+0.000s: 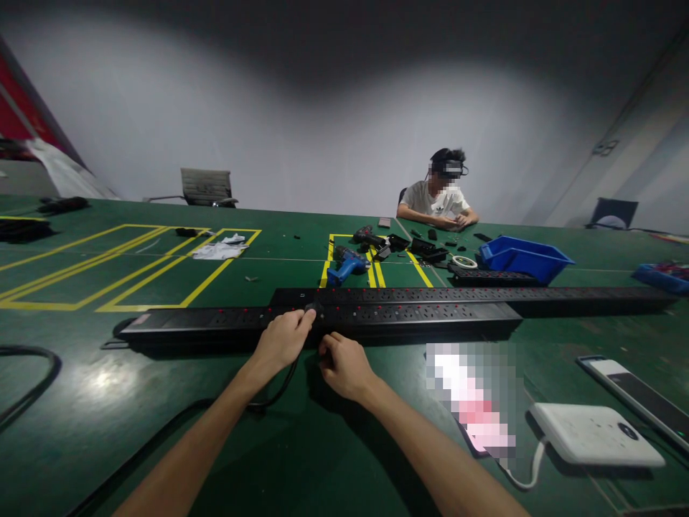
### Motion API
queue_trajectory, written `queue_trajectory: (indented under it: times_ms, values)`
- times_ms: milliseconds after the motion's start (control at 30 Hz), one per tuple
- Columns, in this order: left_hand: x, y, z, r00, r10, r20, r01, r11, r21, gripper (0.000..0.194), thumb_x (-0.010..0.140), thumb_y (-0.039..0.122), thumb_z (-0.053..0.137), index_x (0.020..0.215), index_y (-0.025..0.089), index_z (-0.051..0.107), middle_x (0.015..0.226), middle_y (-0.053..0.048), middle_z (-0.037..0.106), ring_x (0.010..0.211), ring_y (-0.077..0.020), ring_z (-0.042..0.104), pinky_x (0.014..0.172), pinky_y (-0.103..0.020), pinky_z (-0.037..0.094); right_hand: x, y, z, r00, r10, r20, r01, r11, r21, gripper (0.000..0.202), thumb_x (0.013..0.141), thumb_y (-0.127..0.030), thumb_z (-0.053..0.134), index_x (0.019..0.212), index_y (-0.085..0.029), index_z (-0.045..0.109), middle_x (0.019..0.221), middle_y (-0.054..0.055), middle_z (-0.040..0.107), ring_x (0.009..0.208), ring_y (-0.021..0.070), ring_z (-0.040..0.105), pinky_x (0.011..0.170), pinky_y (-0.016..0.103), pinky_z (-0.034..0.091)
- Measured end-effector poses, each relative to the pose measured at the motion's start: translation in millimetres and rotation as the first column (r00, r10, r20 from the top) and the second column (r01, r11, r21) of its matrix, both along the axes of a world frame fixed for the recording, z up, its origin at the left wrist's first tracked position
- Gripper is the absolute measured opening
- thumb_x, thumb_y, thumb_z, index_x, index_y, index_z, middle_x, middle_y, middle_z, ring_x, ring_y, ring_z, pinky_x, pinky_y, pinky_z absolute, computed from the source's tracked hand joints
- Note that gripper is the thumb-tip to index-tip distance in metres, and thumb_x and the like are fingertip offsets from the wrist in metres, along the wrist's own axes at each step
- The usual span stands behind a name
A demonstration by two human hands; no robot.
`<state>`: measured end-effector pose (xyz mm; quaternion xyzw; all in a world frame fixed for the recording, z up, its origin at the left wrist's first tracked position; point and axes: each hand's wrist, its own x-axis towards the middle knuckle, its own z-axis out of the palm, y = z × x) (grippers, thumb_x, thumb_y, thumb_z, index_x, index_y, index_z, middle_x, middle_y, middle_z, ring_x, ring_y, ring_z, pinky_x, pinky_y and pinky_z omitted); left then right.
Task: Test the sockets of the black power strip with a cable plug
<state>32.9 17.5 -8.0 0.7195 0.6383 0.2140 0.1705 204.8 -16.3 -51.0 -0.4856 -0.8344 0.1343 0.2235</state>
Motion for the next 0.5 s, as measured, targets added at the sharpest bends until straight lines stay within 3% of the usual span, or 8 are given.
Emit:
queue_trajectory:
  times_ms: [233,500]
  values:
    - [-1.7,3.6,-3.7,1.000,0.009,-0.030,-0.009,1.000,-0.017,0.054,0.093,0.054,0.024,0.069,0.020,0.057,0.071,-0.006,0.066,0.070,-0.0198,0.062,0.065,-0.027,0.036,0.8,2.0,-3.7,1.000,-0.001,0.015,0.001,1.000,-0.014,0.018,0.073,-0.015,0.052,0.090,-0.022,0.055,0.093,0.002,0.059,0.082,0.0164,0.057,0.068,0.024,0.037]
    - [8.3,-3.3,10.4,0.965,0.091,-0.244,-0.110,0.992,-0.063,0.058,0.094,0.053,0.023,0.086,0.018,0.068,0.088,-0.015,0.072,0.092,-0.0283,0.067,0.073,-0.032,0.043,-0.3,1.3,-2.4,1.000,-0.005,0.010,0.005,1.000,-0.021,0.017,0.074,-0.016,0.052,0.090,-0.022,0.055,0.094,0.002,0.059,0.081,0.0161,0.055,0.067,0.025,0.036]
